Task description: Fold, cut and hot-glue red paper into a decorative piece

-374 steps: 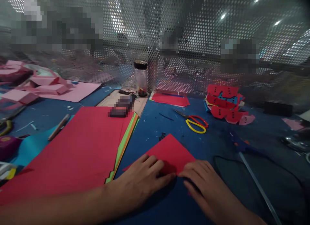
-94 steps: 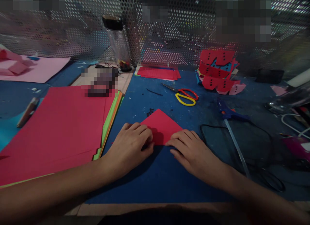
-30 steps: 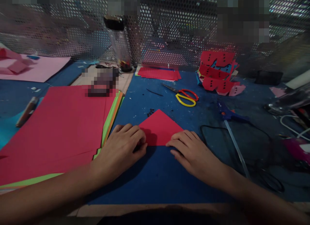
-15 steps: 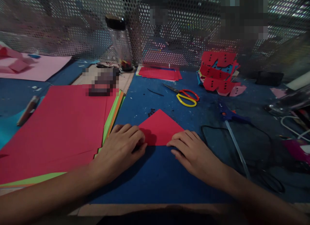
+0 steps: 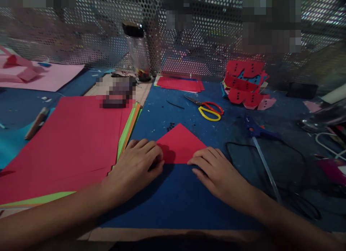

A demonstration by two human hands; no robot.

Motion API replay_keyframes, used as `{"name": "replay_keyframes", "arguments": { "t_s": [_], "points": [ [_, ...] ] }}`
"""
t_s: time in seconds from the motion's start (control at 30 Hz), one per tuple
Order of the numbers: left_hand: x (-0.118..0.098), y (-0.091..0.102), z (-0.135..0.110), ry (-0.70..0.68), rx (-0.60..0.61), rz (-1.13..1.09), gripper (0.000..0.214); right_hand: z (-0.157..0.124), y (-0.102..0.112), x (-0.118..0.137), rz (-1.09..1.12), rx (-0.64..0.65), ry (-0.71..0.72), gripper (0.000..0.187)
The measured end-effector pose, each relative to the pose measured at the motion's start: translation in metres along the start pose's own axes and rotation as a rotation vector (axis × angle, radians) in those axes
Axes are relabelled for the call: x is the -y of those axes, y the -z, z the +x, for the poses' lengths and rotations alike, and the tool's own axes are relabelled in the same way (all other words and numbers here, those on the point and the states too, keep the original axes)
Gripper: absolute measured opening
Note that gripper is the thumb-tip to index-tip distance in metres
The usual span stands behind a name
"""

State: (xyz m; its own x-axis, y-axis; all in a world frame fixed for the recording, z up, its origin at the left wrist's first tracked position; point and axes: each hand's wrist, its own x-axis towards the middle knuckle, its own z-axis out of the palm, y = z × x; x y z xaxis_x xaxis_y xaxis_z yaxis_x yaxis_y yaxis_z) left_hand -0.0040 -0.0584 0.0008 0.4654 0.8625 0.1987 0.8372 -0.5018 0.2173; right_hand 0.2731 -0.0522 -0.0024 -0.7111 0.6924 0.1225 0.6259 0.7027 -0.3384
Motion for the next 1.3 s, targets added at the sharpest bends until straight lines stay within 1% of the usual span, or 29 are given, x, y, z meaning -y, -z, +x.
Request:
{"name": "replay_keyframes", "arguments": {
  "t_s": [0.3,0.97,1.13,1.3],
  "points": [
    [-0.001,0.0,-0.001,0.009,0.012,0.028,0.01,0.001,0.0,0.001,0.015,-0.009,-0.004,0.019],
    [0.002,0.001,-0.002,0.034,0.016,-0.029,0.013,0.0,-0.003,0.0,0.049,-0.028,-0.011,0.019],
    [0.008,0.0,-0.006,0.045,0.005,-0.035,0.011,0.0,-0.003,-0.001,0.055,-0.03,-0.01,0.019],
    [0.015,-0.001,-0.013,0.042,-0.033,-0.035,0.009,0.001,-0.001,0.0,0.057,-0.016,-0.016,0.02]
  ]
}}
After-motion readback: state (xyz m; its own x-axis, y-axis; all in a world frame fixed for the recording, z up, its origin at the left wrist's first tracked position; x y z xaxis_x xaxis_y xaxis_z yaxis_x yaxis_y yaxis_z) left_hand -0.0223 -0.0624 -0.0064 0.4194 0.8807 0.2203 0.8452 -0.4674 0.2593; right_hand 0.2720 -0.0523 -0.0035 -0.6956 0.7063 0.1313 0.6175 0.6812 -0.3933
